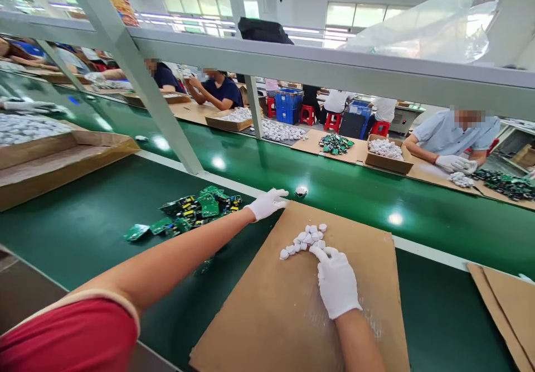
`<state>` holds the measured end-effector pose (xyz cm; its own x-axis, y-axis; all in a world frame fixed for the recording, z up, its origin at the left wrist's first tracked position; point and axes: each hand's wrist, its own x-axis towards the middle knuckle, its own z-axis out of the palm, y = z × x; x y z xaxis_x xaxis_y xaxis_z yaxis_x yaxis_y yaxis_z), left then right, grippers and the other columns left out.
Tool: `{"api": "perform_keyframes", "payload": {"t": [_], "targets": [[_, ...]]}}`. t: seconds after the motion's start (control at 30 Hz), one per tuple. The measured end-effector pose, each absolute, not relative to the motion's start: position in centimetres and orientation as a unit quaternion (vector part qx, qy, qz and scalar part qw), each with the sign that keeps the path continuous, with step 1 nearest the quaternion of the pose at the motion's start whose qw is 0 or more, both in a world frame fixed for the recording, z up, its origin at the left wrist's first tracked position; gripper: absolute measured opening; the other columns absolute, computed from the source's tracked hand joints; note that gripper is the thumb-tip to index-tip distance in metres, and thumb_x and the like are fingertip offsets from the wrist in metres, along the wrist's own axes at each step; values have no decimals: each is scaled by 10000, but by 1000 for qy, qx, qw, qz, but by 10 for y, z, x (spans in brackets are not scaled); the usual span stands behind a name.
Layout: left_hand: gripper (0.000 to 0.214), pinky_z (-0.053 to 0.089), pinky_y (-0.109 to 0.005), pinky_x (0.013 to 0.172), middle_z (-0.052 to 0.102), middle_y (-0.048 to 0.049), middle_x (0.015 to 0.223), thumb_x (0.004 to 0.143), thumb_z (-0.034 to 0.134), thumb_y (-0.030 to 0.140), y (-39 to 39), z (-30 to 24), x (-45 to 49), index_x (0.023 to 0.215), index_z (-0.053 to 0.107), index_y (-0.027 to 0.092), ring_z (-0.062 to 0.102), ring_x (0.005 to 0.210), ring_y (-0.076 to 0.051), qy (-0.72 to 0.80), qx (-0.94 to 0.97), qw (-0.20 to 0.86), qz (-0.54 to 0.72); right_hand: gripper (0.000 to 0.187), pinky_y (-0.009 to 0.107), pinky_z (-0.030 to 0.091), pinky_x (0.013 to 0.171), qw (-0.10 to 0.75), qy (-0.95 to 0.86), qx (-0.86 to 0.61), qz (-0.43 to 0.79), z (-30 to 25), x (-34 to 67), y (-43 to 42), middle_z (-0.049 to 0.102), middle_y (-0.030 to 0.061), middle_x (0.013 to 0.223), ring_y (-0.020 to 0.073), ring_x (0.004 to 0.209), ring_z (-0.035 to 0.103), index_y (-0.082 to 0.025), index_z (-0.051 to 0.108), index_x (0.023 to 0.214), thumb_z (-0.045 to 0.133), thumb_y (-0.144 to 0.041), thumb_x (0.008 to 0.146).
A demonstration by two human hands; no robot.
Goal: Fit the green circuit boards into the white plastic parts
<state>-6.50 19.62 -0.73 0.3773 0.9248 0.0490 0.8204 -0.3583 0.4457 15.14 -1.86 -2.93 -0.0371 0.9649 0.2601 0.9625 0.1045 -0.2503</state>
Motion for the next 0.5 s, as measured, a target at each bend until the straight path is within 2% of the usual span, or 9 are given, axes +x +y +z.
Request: {"api": "perform_keyframes", "payload": {"t": [0.13, 0.2, 0.27, 0.37, 0.5], "targets": [[478, 231, -414, 1062, 496, -17, 1322, 737, 535, 352, 193, 10, -123, 1211, 541, 292, 304, 1308, -280, 540, 827, 134, 80, 256, 308, 420, 860, 199, -714, -671, 11, -32, 147, -19, 610, 44, 1084, 193, 948, 561, -266, 630, 1007, 492, -156, 822], [492, 154, -489, 1064, 475, -46, 1340, 714, 557, 355, 195, 18, -149, 1200, 545, 283, 272, 1315, -307, 563, 818, 108, 59, 249, 331, 415, 888, 217, -713, -667, 10, -36, 149, -17, 609, 47, 1087, 198, 972, 561, -250, 611, 1023, 478, -168, 829], [506, 130, -528, 1047, 491, -84, 1320, 699, 568, 368, 196, 21, -168, 1195, 546, 264, 307, 1291, -321, 591, 800, 94, 38, 274, 354, 418, 900, 241, -710, -662, 9, -41, 152, -16, 604, 52, 1103, 202, 988, 562, -237, 578, 1070, 458, -177, 831], [512, 162, -517, 1033, 578, -104, 1216, 690, 575, 374, 195, 22, -180, 1189, 553, 263, 458, 1172, -305, 614, 783, 96, 9, 303, 347, 450, 882, 290, -699, -654, 7, -49, 155, -12, 567, 67, 1165, 198, 1028, 556, -214, 524, 1121, 425, -203, 835], [373, 109, -463, 1064, 633, -24, 1137, 705, 553, 324, 189, 21, -166, 1069, 624, 349, 516, 1105, -246, 595, 796, 109, -3, 369, 359, 452, 887, 295, -684, -667, -32, -53, 154, -10, 540, 92, 1191, 216, 1055, 549, -199, 473, 1198, 405, -240, 838]]}}
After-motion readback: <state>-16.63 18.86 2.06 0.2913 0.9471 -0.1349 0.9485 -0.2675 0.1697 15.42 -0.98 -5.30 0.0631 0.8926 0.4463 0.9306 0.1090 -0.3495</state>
